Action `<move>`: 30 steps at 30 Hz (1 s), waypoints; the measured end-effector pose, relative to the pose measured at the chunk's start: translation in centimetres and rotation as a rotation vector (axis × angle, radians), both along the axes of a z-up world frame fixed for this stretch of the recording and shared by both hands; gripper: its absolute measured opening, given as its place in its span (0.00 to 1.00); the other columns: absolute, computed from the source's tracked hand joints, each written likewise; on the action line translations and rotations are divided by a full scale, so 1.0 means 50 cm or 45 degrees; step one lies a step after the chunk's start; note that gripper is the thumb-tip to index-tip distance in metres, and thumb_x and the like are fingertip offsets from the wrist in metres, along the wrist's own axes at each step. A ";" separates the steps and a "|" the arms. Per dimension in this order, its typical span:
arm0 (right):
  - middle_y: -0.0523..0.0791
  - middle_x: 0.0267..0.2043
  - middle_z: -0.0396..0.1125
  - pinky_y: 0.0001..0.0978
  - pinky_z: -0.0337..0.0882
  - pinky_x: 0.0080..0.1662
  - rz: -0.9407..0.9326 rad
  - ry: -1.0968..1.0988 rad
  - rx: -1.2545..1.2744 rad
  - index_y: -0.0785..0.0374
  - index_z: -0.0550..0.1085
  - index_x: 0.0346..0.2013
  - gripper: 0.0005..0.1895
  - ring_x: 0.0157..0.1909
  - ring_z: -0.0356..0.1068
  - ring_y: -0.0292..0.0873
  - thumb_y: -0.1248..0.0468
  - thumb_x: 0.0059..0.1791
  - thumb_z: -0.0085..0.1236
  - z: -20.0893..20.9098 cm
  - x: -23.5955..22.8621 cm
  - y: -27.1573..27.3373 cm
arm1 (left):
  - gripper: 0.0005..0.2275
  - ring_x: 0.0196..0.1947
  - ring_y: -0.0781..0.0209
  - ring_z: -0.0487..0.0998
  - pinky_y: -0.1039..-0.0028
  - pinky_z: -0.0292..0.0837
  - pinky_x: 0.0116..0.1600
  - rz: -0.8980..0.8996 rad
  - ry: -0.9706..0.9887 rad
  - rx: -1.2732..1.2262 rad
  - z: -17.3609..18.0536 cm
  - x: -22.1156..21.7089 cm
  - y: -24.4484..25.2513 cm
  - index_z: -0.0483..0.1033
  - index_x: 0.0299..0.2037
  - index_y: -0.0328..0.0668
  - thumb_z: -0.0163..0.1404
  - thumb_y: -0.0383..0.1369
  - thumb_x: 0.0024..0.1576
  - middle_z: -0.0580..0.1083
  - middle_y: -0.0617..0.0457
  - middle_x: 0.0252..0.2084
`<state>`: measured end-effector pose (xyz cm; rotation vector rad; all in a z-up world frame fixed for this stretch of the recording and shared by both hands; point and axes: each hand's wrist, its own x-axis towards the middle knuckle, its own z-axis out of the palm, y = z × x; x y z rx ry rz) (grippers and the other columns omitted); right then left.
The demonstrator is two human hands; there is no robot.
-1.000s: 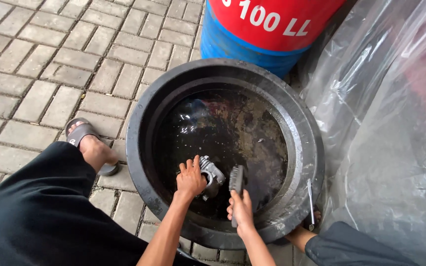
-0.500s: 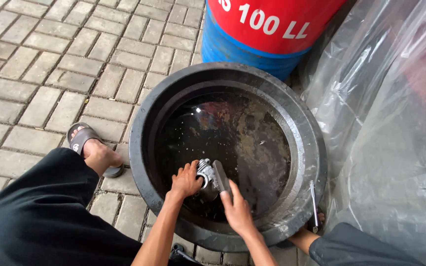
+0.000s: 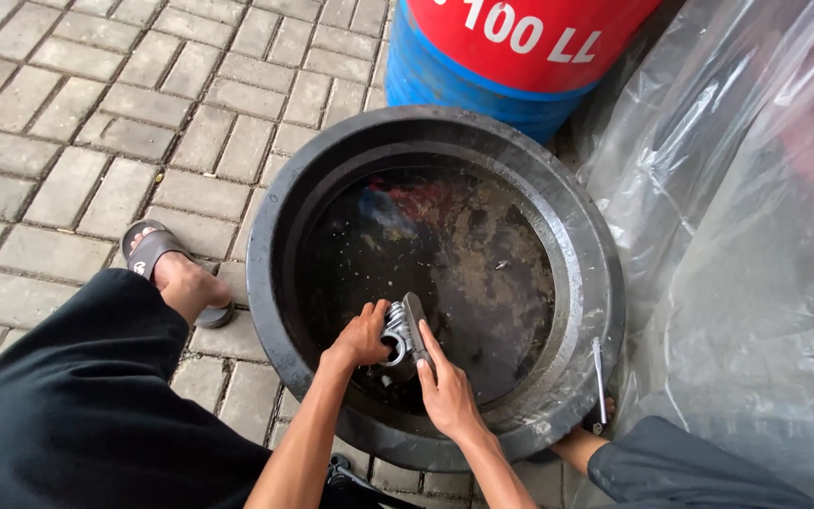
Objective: A person is scrubbing a metal engine component using a brush inside a basin filled with cleaning fluid.
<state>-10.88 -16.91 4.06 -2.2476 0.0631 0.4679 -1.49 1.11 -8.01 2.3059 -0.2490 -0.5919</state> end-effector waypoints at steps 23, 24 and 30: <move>0.45 0.23 0.61 0.40 0.55 0.30 0.168 0.037 -0.366 0.34 0.41 0.79 0.36 0.23 0.56 0.47 0.58 0.58 0.38 0.040 -0.025 0.028 | 0.31 0.50 0.39 0.79 0.58 0.75 0.52 0.259 0.133 0.323 0.088 0.016 -0.031 0.65 0.63 0.56 0.47 0.32 0.44 0.78 0.43 0.49; 0.49 0.25 0.65 0.45 0.59 0.33 0.145 0.034 -0.410 0.33 0.42 0.79 0.36 0.26 0.63 0.54 0.59 0.57 0.38 0.054 -0.013 0.038 | 0.34 0.52 0.42 0.79 0.59 0.75 0.54 0.217 0.181 0.366 0.101 0.017 -0.033 0.61 0.69 0.59 0.46 0.32 0.46 0.78 0.46 0.51; 0.51 0.24 0.65 0.44 0.55 0.30 0.169 -0.104 -0.286 0.37 0.43 0.80 0.37 0.23 0.60 0.53 0.60 0.57 0.40 0.032 0.032 0.064 | 0.23 0.47 0.33 0.79 0.53 0.76 0.51 0.321 0.091 0.321 0.039 0.011 -0.021 0.65 0.52 0.53 0.50 0.38 0.43 0.78 0.38 0.46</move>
